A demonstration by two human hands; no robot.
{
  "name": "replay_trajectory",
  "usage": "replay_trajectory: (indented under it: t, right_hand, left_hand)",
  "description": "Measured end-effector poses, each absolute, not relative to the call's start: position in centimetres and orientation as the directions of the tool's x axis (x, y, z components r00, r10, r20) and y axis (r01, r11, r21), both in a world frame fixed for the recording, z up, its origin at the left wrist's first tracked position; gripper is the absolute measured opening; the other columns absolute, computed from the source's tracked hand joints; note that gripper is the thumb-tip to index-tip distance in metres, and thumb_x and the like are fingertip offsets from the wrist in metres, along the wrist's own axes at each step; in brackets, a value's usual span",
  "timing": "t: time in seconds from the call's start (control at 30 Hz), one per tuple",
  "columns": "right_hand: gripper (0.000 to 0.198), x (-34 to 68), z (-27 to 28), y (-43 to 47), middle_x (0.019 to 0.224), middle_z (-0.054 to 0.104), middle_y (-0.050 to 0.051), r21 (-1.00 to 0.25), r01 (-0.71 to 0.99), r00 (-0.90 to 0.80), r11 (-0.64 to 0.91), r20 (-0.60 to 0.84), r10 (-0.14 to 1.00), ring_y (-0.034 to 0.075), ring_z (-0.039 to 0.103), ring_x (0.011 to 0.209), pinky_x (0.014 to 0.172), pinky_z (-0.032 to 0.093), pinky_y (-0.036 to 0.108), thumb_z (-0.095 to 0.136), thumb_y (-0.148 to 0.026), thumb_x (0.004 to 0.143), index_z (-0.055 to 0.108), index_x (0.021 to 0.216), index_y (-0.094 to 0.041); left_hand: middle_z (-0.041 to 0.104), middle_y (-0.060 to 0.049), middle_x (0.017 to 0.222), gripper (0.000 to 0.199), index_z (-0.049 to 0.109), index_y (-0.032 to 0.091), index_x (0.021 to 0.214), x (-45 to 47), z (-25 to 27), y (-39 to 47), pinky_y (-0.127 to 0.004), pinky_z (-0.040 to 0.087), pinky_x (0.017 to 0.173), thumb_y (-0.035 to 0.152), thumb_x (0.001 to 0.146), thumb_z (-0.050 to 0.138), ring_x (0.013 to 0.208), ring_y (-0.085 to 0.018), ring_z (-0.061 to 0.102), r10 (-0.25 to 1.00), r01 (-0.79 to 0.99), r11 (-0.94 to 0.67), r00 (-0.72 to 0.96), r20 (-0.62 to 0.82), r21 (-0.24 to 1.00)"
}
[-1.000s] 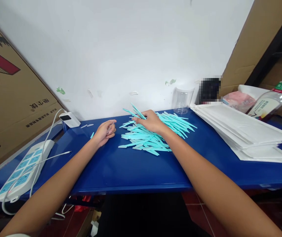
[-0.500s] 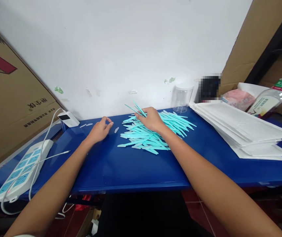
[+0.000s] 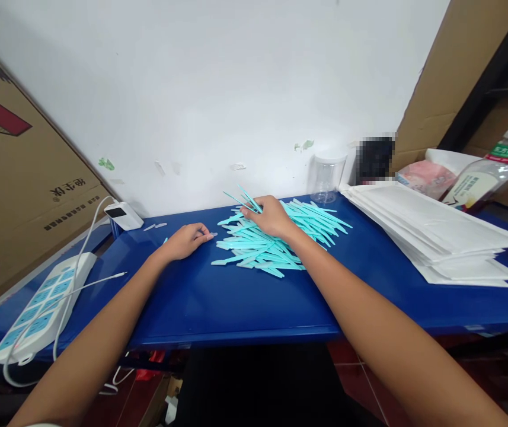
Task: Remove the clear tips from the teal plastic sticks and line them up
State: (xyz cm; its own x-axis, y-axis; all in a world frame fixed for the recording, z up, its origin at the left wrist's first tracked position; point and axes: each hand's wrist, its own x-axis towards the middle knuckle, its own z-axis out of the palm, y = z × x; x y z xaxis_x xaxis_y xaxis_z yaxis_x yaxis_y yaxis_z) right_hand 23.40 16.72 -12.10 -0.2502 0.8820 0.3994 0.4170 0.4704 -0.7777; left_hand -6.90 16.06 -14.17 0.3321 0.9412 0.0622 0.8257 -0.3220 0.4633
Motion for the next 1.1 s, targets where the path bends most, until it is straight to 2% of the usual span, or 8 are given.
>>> replay_trajectory:
  t: [0.13,0.3,0.77,1.1]
  right_hand:
    - [0.04,23.5,-12.0,16.9,0.091,0.081,0.008,-0.787,0.395,-0.269,0.474,0.394,0.879,0.028,0.072,0.089,0.076,0.049,0.032,0.069,-0.051,0.09,0.083,0.096,-0.015]
    - [0.037,23.6,-11.8,16.9,0.093,0.082,0.008,-0.788,0.386,-0.273,0.48,0.399,0.875,0.029,0.072,0.09,0.078,0.051,0.034,0.071,-0.049,0.089,0.083,0.097,-0.015]
    - [0.035,23.4,-11.1,16.2,0.096,0.082,0.009,-0.805,0.361,-0.29,0.471,0.383,0.877,0.03,0.073,0.095,0.083,0.052,0.036,0.072,-0.048,0.088,0.083,0.095,-0.015]
    - [0.037,22.4,-10.8,15.2,0.099,0.082,0.008,-0.796,0.349,-0.308,0.494,0.4,0.863,0.026,0.073,0.092,0.082,0.052,0.033,0.069,-0.049,0.091,0.081,0.1,-0.016]
  left_hand:
    - [0.052,0.005,0.059,0.042,0.066,0.019,0.093,-6.7,-13.9,15.9,-0.025,0.028,0.055,0.06,0.095,0.058,0.054,-0.013,0.041,0.93,0.76,-0.354,0.349,0.118,0.546]
    - [0.046,0.006,0.059,0.044,0.064,0.018,0.094,-6.3,-13.7,15.7,-0.024,0.024,0.052,0.061,0.095,0.057,0.053,-0.011,0.036,0.924,0.704,-0.36,0.358,0.132,0.613]
    - [0.039,0.007,0.057,0.044,0.063,0.018,0.093,-5.6,-13.1,15.1,-0.024,0.021,0.05,0.062,0.094,0.059,0.051,-0.01,0.029,0.92,0.649,-0.343,0.377,0.104,0.679]
    - [0.042,0.006,0.062,0.039,0.059,0.017,0.088,-3.6,-13.2,13.6,-0.024,0.024,0.054,0.055,0.096,0.057,0.056,-0.01,0.031,0.908,0.565,-0.399,0.354,0.225,0.722]
